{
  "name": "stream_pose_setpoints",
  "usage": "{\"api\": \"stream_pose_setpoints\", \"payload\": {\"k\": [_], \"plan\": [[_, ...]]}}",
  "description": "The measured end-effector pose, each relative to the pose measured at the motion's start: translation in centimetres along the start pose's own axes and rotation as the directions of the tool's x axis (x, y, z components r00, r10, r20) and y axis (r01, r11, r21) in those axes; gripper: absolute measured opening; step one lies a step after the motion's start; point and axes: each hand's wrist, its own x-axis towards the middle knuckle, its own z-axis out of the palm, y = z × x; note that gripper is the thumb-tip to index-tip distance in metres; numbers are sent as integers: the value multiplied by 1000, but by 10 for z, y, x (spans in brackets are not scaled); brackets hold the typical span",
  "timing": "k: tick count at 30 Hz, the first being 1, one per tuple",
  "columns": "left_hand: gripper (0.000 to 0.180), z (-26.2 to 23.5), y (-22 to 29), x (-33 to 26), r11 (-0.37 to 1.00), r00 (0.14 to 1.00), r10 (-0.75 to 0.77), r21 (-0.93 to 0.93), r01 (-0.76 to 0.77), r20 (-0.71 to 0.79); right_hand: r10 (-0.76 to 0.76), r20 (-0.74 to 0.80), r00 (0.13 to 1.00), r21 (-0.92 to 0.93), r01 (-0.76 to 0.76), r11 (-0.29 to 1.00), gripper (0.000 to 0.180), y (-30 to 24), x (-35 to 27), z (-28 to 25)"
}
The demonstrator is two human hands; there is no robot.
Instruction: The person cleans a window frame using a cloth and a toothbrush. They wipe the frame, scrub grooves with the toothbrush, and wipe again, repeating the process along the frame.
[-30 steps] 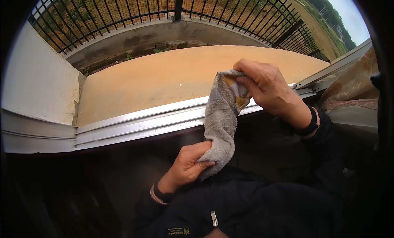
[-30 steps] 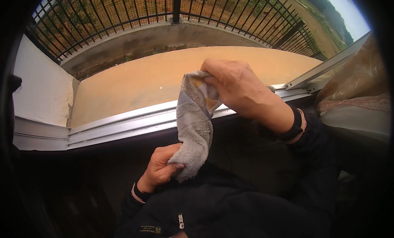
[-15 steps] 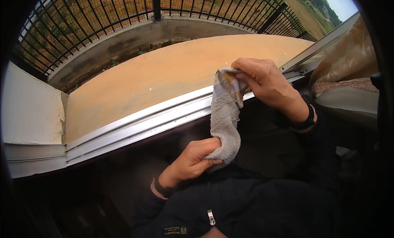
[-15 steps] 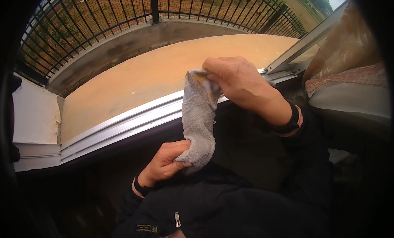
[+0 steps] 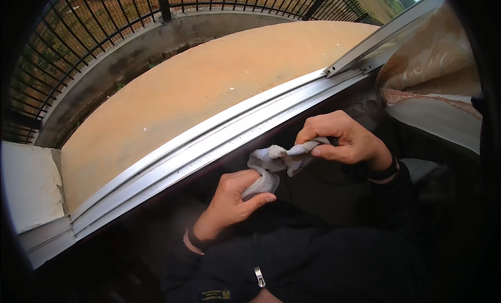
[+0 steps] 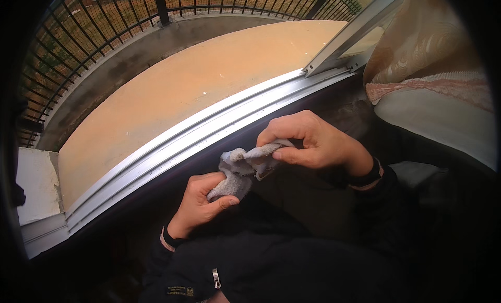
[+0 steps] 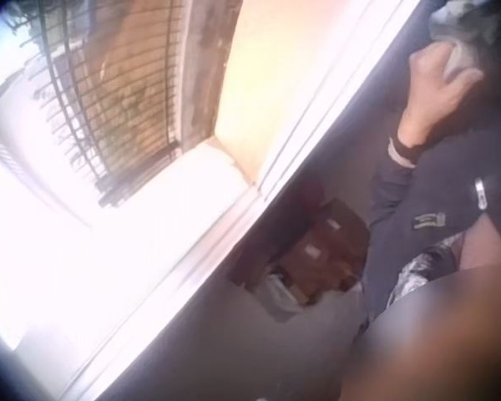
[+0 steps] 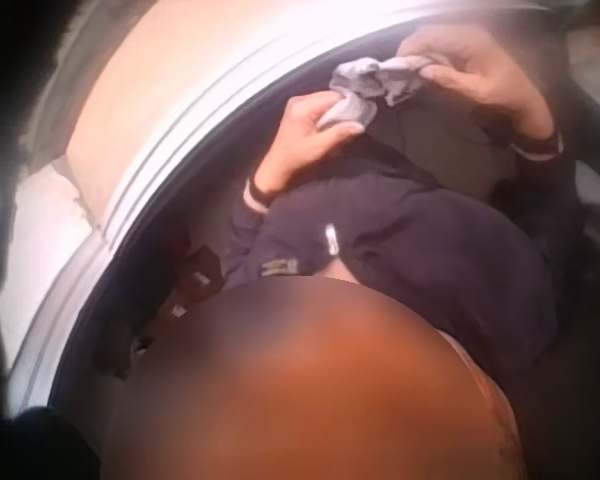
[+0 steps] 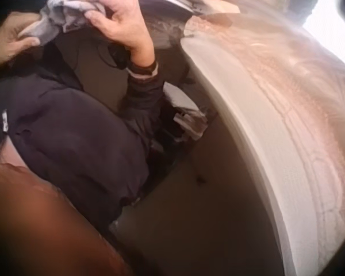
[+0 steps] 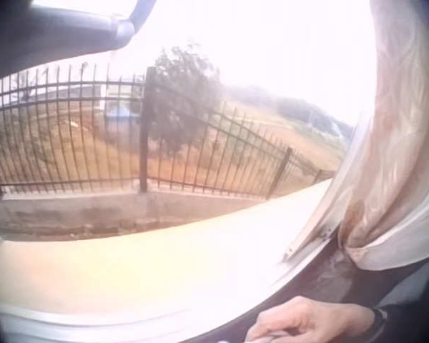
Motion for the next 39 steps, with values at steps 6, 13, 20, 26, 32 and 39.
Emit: {"api": "stream_pose_setpoints", "payload": {"k": [6,13,20,26,32,39], "plan": [[21,-10,25,1,954,993,83,293,-55,-83,131,4,991,-77,-131,988,23,6,-13,8],[21,18,14,19,983,987,-6,182,36,-162,271,111,956,234,-290,928,31,-2,-11,19],[9,9,5,13,970,961,-228,-127,209,-155,114,41,993,-78,-110,991,32,33,-14,35],[13,17,-6,16,970,951,-243,-70,234,-193,-90,55,994,140,82,987,19,41,-24,31],[24,32,-25,21,975,978,-206,-91,202,-29,74,-122,990,534,2,845,16,45,-20,58],[51,40,-49,28,971,973,-230,70,230,-14,202,-165,965,780,2,626,22,51,-28,59]]}}
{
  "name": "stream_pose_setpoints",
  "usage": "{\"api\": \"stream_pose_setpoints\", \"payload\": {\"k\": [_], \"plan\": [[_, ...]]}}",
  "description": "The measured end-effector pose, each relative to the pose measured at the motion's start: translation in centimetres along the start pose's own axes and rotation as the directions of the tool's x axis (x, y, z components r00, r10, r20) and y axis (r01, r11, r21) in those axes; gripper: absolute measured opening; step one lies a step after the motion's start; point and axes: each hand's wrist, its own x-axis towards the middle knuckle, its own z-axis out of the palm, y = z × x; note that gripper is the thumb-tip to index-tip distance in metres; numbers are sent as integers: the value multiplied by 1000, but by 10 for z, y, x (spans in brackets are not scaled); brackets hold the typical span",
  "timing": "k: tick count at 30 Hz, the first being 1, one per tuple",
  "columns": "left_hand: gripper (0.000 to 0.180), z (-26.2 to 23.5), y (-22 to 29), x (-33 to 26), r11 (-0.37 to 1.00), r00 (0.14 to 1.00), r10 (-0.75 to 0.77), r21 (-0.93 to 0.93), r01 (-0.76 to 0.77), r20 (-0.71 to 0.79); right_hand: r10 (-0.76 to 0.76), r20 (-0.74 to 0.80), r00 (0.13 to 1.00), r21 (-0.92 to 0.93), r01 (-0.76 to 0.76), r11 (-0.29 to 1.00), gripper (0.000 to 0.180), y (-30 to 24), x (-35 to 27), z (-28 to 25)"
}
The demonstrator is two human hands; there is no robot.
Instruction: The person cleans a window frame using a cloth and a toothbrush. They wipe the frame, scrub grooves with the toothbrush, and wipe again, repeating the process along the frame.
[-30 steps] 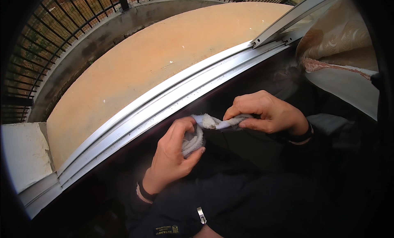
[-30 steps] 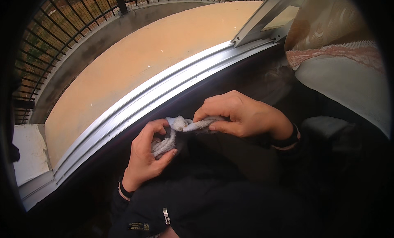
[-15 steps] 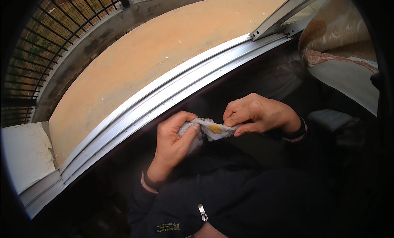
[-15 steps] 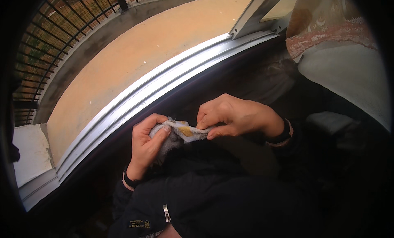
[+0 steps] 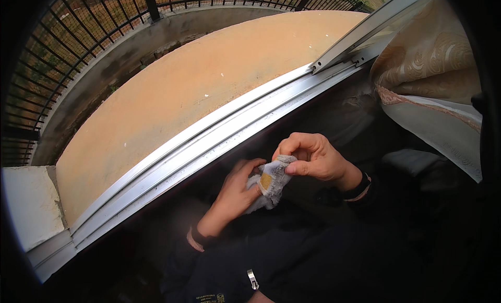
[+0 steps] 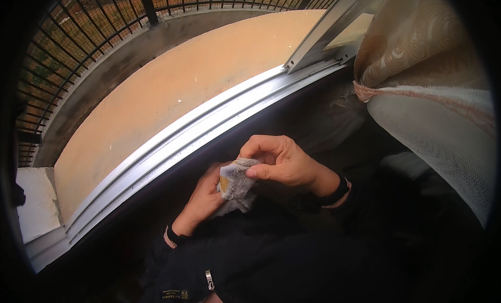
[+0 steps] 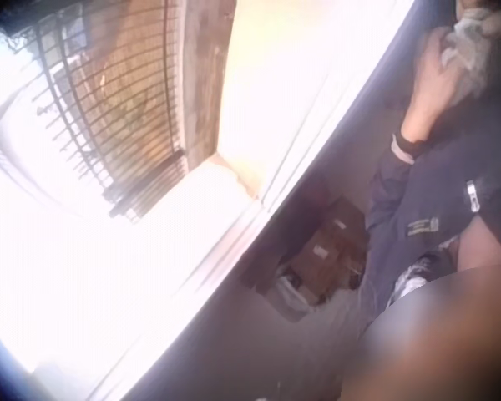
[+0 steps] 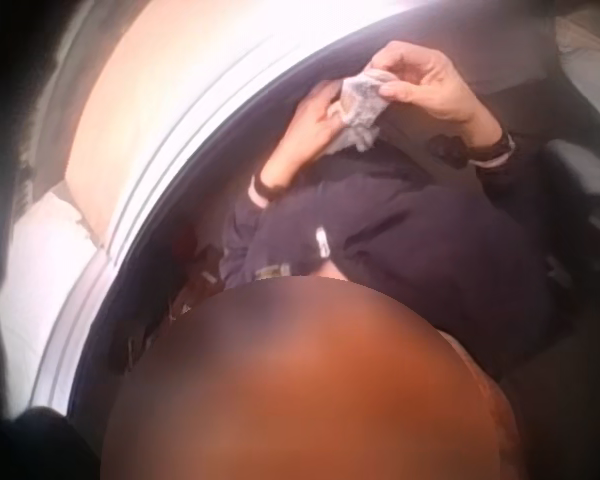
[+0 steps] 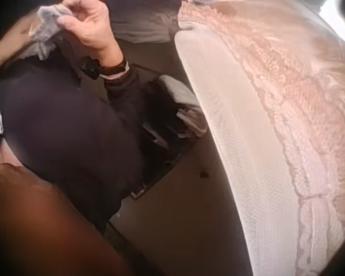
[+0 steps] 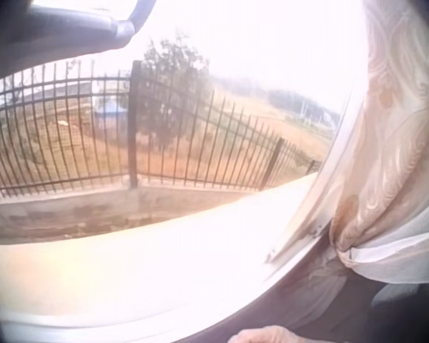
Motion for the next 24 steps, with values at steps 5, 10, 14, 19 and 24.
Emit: {"api": "stream_pose_setpoints", "payload": {"k": [5,10,14,19,24], "plan": [[56,1,-29,3,997,998,-45,-58,48,54,-372,-16,928,-807,208,552,17,-78,-3,-21],[43,29,-52,29,974,987,41,-227,-4,157,-346,-58,937,-964,-142,-223,19,-120,4,-18],[43,55,-45,54,935,953,186,-340,-98,238,-232,-273,934,-729,-358,-584,14,-128,15,-31],[27,74,-41,84,931,853,263,-350,-103,450,-276,-202,940,-610,-341,-715,14,-123,19,-95],[24,91,-52,106,925,875,363,-243,-294,322,-231,-58,971,-629,-215,-747,12,-124,5,-138]]}}
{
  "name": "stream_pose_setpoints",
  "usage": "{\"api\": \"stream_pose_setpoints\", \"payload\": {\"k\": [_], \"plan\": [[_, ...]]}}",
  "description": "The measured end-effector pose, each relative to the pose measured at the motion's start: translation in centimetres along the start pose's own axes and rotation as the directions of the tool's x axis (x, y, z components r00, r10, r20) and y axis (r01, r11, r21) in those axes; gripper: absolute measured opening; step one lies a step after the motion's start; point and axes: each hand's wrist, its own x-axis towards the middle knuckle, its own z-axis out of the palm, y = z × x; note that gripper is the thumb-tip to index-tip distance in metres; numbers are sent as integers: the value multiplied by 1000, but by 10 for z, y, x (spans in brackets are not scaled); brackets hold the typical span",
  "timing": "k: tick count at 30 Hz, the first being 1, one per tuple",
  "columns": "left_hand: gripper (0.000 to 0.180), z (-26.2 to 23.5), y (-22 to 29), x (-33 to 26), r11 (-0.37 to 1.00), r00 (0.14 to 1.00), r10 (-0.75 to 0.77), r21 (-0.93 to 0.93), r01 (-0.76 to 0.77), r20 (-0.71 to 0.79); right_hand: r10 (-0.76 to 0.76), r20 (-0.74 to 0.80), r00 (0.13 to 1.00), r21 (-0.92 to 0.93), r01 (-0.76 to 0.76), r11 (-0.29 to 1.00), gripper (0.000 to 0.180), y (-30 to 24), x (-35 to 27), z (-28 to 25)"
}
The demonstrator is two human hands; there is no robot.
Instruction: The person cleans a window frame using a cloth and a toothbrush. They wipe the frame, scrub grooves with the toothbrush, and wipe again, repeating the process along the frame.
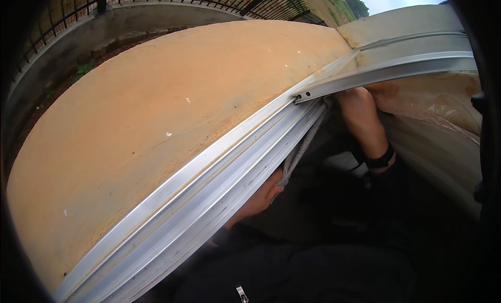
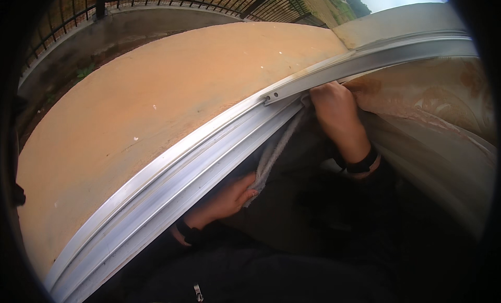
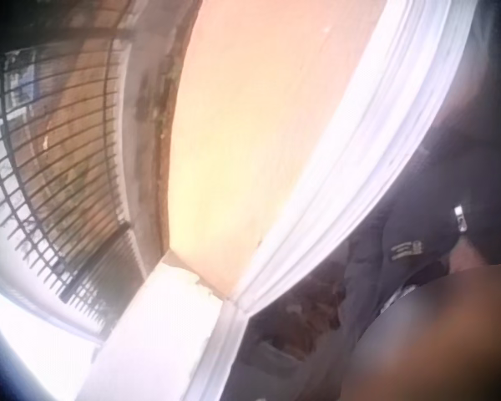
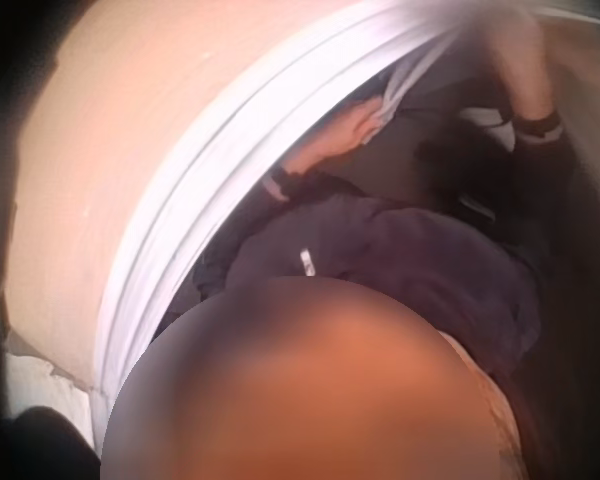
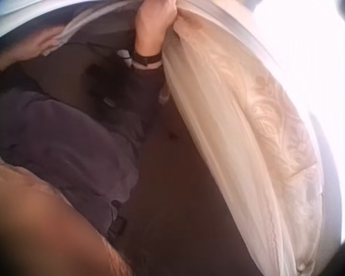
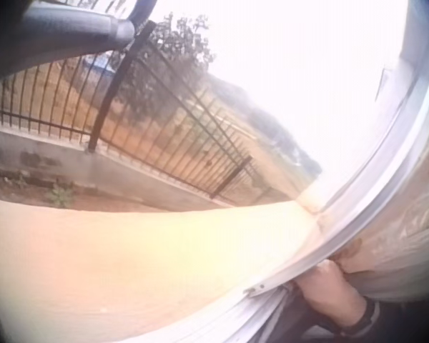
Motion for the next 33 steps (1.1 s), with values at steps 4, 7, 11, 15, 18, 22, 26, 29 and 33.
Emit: {"api": "stream_pose_setpoints", "payload": {"k": [4,7,11,15,18,22,26,29,33], "plan": [[20,7,0,11,996,997,70,-57,-71,-27,39,-54,998,312,-21,950,10,13,7,5],[16,10,8,16,993,998,68,-92,-68,-3,21,-37,999,476,-1,880,16,19,13,2],[15,11,18,14,984,989,108,-134,-121,-99,-41,88,995,356,7,935,19,20,14,-4],[16,10,25,7,986,990,111,-117,-121,-84,-427,75,901,-58,432,900,14,12,19,-13],[17,10,33,0,972,986,154,-170,-164,-67,-373,301,877,15,387,922,10,-3,28,-27],[17,5,43,-17,979,986,161,-120,-166,-54,-363,225,904,140,338,931,9,-30,40,-54],[17,-2,46,-32,982,986,153,-106,-159,-58,-345,324,881,254,270,929,15,-57,51,-74],[16,-8,47,-42,984,988,141,-99,-147,-66,-356,304,884,280,275,920,17,-76,58,-84],[16,-14,49,-58,989,991,119,-84,-124,-64,-372,292,881,313,280,908,17,-105,61,-100]]}}
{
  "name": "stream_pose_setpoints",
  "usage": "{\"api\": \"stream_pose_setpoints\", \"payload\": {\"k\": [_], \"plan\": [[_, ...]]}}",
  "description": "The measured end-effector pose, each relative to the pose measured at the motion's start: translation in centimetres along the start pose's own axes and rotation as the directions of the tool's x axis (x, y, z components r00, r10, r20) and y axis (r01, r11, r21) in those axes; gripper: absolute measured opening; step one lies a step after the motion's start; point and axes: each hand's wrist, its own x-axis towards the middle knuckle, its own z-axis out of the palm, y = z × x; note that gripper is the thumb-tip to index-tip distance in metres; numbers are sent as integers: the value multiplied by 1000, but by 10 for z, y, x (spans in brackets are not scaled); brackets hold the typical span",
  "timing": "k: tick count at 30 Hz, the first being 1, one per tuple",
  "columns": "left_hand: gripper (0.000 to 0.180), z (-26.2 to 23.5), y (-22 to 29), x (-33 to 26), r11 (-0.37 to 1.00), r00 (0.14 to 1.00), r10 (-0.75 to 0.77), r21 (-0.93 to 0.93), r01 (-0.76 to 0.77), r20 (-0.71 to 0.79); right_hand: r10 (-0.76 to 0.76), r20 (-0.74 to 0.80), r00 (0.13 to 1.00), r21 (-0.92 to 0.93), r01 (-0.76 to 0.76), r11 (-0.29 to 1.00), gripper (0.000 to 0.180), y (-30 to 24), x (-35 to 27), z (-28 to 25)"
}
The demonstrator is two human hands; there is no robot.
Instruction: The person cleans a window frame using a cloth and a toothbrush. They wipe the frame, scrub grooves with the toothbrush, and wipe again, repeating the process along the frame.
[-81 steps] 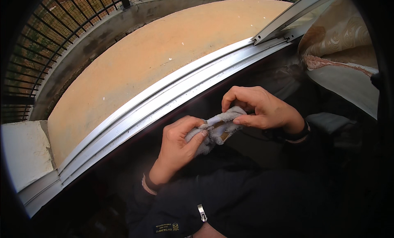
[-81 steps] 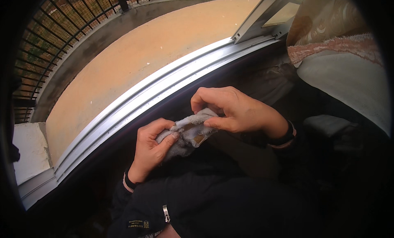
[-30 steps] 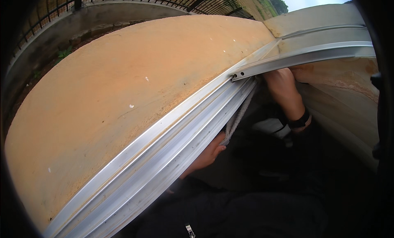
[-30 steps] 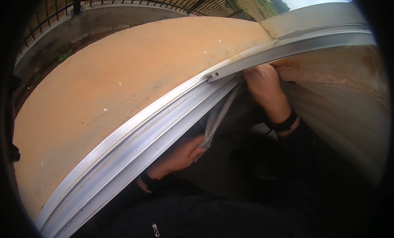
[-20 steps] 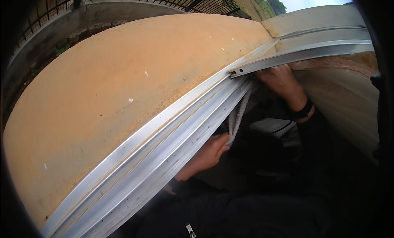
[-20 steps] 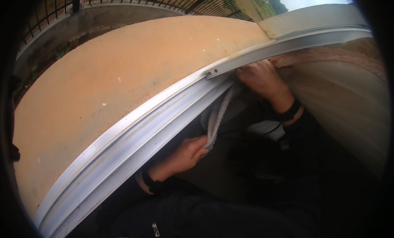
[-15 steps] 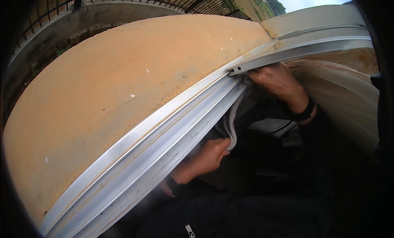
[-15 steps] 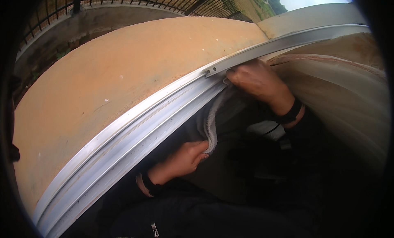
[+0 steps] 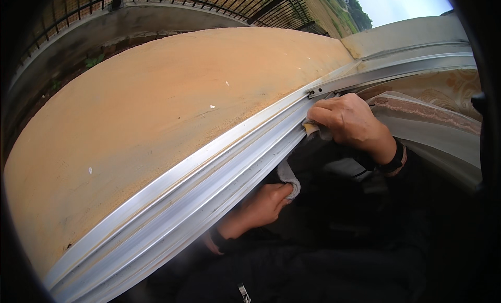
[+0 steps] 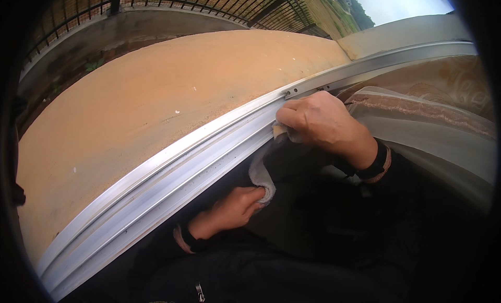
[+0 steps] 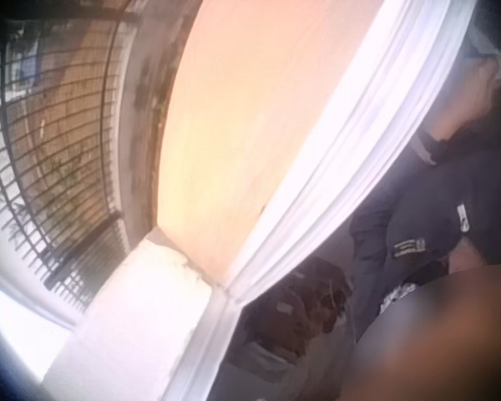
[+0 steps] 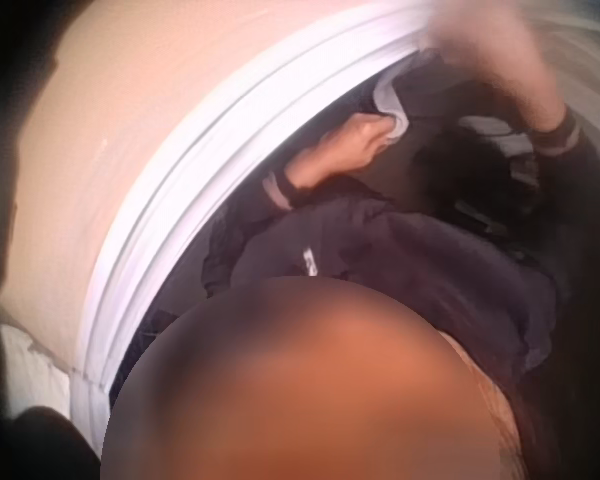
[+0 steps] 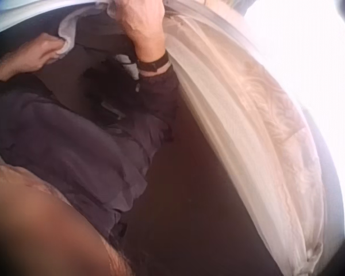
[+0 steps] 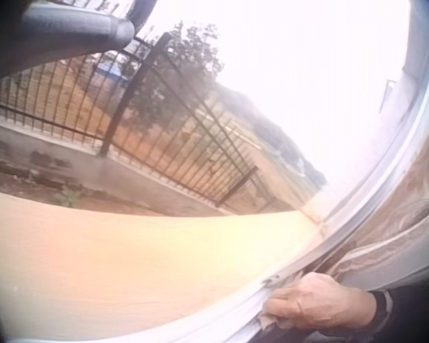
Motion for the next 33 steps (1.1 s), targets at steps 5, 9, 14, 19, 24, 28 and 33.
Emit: {"api": "stream_pose_setpoints", "payload": {"k": [5,9,14,19,24,28,33], "plan": [[14,-15,2,-23,999,999,-35,6,34,33,-160,-12,987,70,161,985,25,-35,15,-15],[17,-31,4,-46,983,990,-127,140,117,60,-261,-97,960,173,275,946,12,-69,33,-20],[30,-38,15,-66,987,985,-14,153,40,-171,-244,-241,939,315,314,896,14,-99,40,-19],[20,-41,19,-54,959,934,-282,39,280,218,75,-145,987,544,17,839,9,-68,19,-34],[16,-32,16,-39,999,990,36,5,-37,133,135,-39,990,247,-121,961,7,-41,18,-28],[17,-28,10,-44,996,993,86,-31,-84,79,95,-13,995,273,-88,958,4,-42,21,-18],[17,-33,9,-53,999,998,9,-46,-6,68,136,-61,989,272,-115,955,2,-53,18,-14]]}}
